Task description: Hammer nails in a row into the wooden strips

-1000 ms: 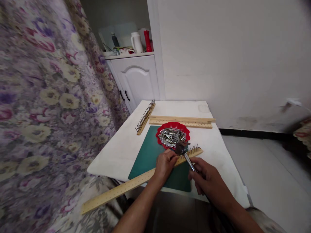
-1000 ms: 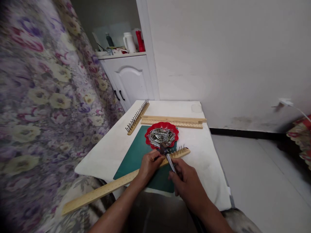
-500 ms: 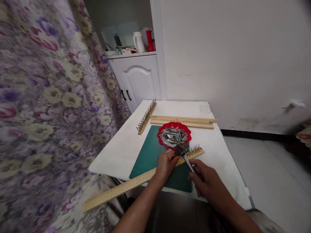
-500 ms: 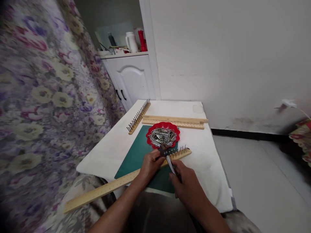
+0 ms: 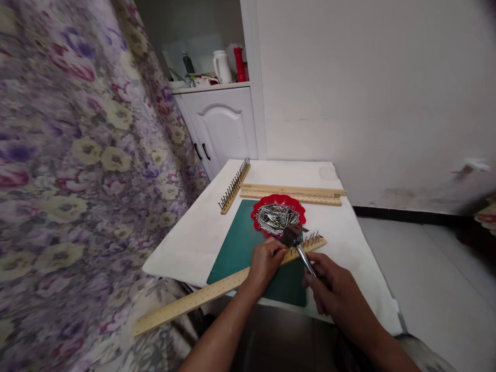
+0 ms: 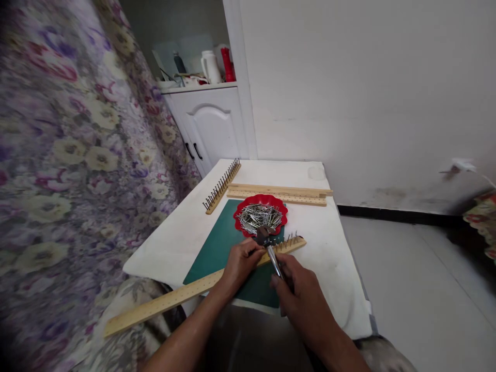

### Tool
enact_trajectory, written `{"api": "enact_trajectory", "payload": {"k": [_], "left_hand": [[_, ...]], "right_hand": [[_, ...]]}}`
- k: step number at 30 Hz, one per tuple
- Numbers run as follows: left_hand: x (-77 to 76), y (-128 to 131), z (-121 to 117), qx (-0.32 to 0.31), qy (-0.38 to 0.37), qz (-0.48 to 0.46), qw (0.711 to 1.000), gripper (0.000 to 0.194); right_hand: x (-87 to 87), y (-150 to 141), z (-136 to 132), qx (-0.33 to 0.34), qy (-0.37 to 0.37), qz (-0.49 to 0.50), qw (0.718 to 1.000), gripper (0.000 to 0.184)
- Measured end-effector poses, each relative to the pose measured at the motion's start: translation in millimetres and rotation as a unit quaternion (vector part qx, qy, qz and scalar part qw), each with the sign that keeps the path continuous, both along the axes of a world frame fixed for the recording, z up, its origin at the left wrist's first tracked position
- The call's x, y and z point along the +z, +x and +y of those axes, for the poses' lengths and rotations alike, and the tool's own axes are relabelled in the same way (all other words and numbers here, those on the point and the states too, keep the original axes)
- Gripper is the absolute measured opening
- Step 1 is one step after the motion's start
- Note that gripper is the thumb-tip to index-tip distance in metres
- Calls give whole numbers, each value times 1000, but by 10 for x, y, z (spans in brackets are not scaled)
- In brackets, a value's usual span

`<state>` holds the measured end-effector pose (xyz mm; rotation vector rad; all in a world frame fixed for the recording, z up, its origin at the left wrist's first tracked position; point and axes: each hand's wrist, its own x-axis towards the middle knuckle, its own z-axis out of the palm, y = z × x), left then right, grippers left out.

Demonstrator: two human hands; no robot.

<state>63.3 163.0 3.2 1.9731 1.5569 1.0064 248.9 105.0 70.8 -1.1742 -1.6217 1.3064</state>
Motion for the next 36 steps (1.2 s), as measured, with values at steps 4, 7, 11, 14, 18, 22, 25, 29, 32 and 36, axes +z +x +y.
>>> {"api": "enact_trajectory", "payload": {"k": [4,7,11,14,18,22,25,29,32,36], "left_hand": [[17,-1,4,4,-19,-14,1000,11],[55,-20,-3,-1,-34,-12,999,10],[206,-107,-12,-2,-10,4,1000,11],[370,-188,63,11,27,47,998,13],[486,-218,318,21,39,176,983,12],[485,-161,575,53,-30,309,949,12],[495,-123,672,62,-64,350,932,12],[541,-105,700,59,-78,358,928,14],[569,-107,687,54,-86,365,925,18],[562,-143,647,46,-82,374,922,21]], "right_hand": [[-5,38,24,-34,-13,53,998,37],[-41,78,76,-55,-17,87,995,37],[-61,120,132,-62,-21,119,991,37],[-77,129,149,-60,-15,127,990,35],[-106,116,160,-63,-16,122,990,32],[-90,103,174,-57,-17,121,991,31],[-69,106,184,-55,-16,120,991,29],[-83,114,187,-53,-10,113,992,28],[-106,114,185,-54,-9,108,993,27],[-117,117,186,-54,-7,105,993,28]]}}
